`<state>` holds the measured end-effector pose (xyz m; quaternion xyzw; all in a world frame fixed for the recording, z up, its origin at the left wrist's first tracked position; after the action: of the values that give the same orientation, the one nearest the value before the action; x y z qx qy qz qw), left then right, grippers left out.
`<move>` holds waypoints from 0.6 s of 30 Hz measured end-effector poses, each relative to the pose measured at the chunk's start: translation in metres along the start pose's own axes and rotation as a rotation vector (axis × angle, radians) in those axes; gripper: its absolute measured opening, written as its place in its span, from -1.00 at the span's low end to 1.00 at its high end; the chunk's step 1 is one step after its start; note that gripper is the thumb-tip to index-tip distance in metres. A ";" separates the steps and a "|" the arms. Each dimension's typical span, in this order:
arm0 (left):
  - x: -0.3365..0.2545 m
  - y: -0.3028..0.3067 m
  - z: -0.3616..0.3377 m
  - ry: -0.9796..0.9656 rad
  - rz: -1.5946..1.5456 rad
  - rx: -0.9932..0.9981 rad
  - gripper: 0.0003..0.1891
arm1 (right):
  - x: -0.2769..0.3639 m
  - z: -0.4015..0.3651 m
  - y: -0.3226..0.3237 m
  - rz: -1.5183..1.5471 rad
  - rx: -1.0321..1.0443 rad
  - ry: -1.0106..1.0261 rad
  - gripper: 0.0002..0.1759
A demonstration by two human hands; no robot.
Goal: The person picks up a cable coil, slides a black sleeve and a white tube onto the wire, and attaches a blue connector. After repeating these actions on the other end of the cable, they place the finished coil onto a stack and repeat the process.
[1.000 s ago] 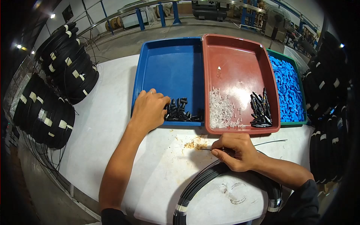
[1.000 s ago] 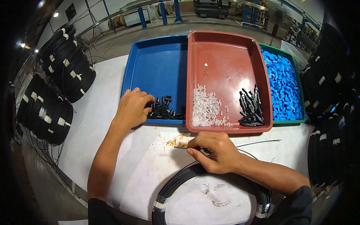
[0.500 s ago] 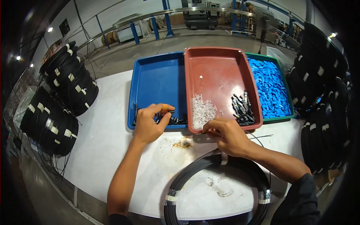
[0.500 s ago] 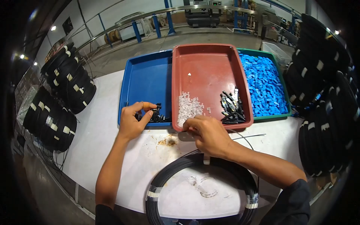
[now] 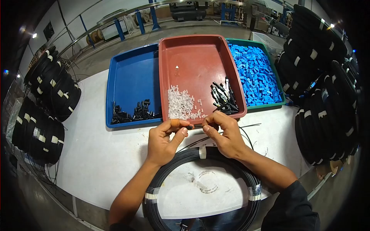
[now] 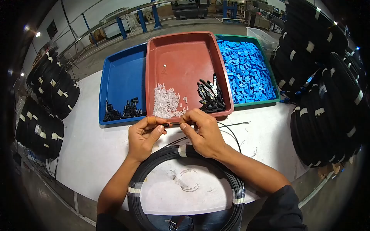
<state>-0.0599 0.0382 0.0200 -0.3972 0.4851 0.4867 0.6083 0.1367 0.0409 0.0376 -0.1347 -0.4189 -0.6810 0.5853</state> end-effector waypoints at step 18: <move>-0.026 0.035 0.006 -0.442 0.713 -0.140 -0.83 | 0.003 -0.001 -0.012 -0.112 0.159 0.050 -0.91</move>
<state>-0.0944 0.0461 0.0460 -0.1310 0.4157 0.7717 0.4631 0.1255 0.0377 0.0339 -0.0473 -0.4636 -0.6804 0.5656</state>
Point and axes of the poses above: each hand's wrist, its own z-axis towards the middle knuckle, its own y-axis out of the back of the hand, x = y × z, the point moved 4 cm from there along z, towards the middle knuckle, and after that the axes turned 9 degrees about y, right-handed, at the moved point
